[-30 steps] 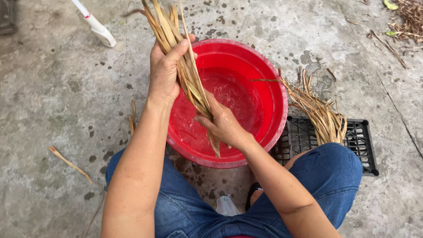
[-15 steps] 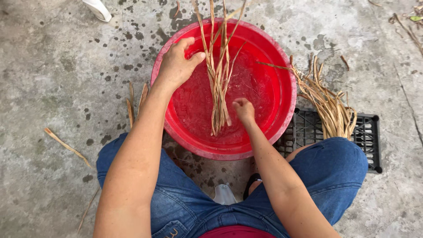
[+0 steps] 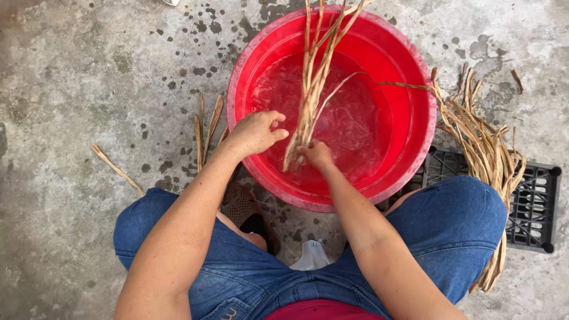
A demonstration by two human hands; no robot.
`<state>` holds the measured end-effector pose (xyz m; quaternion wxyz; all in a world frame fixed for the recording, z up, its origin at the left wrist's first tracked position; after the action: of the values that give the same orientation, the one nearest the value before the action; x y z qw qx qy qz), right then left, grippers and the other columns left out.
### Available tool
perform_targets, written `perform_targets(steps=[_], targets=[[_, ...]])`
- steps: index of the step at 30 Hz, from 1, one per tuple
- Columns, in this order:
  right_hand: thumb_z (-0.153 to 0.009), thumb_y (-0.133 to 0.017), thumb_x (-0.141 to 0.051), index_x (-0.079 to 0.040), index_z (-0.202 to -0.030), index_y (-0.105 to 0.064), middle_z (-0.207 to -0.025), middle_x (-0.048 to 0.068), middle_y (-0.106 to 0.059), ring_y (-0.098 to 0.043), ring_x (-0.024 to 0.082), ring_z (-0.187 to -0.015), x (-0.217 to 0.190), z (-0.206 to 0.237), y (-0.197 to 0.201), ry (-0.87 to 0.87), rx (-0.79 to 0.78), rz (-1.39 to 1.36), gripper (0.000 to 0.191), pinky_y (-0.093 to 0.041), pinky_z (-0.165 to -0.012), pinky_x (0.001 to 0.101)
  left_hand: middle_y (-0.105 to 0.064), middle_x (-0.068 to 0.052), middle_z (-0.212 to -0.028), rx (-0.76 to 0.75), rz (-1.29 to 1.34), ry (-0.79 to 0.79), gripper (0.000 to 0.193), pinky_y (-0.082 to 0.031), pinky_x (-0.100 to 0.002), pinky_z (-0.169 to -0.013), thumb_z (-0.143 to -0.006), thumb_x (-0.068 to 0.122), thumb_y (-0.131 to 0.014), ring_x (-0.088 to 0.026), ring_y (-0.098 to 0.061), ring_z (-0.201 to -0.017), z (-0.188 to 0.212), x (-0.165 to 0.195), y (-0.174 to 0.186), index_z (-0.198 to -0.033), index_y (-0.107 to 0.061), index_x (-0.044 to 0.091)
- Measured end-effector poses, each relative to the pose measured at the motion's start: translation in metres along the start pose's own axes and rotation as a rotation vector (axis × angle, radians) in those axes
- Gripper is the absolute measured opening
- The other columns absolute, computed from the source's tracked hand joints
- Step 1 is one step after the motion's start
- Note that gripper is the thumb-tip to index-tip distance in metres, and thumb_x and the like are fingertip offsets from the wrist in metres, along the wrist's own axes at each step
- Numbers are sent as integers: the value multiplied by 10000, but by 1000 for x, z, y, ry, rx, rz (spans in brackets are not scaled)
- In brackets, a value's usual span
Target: The person sits on the ground beside a red basin of water and soaks dried palm leaf strips, dipping and swishing them in the water by hand, then gathers the wetted strips and sets them aside while taking more dry strips from a pile on the ground.
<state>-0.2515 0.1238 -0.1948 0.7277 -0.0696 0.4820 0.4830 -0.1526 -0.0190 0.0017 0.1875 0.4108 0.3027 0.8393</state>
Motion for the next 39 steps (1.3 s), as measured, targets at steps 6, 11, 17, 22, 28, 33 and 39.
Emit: perform_targets(steps=[6, 11, 17, 22, 28, 33, 39], targets=[[-894, -785, -165, 23, -951, -726, -725, 130, -722, -646, 215, -526, 57, -11, 34, -216, 83, -210, 206, -473, -450, 372, -693, -100, -1286, 15, -17, 22, 522, -502, -413, -1021, -905, 358, -705, -253, -661, -1189, 7, -19, 6, -1369, -611, 138], [-902, -807, -270, -44, -834, -774, -724, 110, -746, -690, 140, -567, 32, 9, 82, -127, 412, -64, 239, -527, -550, 310, -696, -119, -1271, 16, -18, -29, 521, -510, -414, -1015, -905, 347, -715, -267, -663, -1187, 1, -4, -1, -1365, -617, 123], [-935, -772, -186, -81, -1044, -805, -692, 22, -642, -519, 100, -565, 3, 10, 88, 93, 308, -620, 155, -413, -513, 308, -708, -116, -1255, -58, -40, -44, 476, -515, -420, -1000, -930, 323, -677, -267, -671, -1169, -18, 8, -40, -1360, -619, 128], [-948, -656, -12, -29, -1056, -712, -907, 105, -757, -734, 187, -769, -34, 22, 38, 155, -26, -1077, 122, -610, -672, 316, -718, -199, -1176, 40, 92, -391, 452, -538, -431, -882, -997, 334, -621, -300, -686, -1057, -34, 42, -60, -1328, -608, 27], [-983, -692, -166, -90, -1050, -791, -884, 45, -766, -664, 88, -698, -50, 66, 48, 250, 151, -839, 141, -532, -630, 229, -763, -37, -751, -114, 144, -98, 355, -551, -319, -543, -996, 332, -589, -168, -668, -552, -51, 20, -73, -1163, -738, 56], [-996, -742, -217, -101, -992, -761, -790, -8, -683, -535, 52, -623, -45, 69, 60, 221, 90, -1187, 117, -432, -552, 213, -797, -87, -788, -199, 76, -39, 288, -537, -317, -596, -973, 275, -618, -164, -674, -588, -45, 15, -92, -1170, -725, 94], [-972, -754, -217, -80, -969, -720, -833, -4, -686, -622, 53, -705, -48, 66, 53, 242, 47, -1249, 141, -550, -662, 216, -700, 0, -772, -269, 400, 67, 262, -477, -278, -572, -1000, 291, -550, -115, -622, -618, -46, -2, -110, -1138, -683, 112]])
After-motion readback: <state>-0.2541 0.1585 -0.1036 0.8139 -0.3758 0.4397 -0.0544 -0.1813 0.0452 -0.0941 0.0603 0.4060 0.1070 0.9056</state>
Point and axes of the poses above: each hand's wrist, its own z-axis away from the middle knuckle, its own y-axis out of the back of the hand, x = y × z, the point moved 10 cm from there along -z, towards the middle knuckle
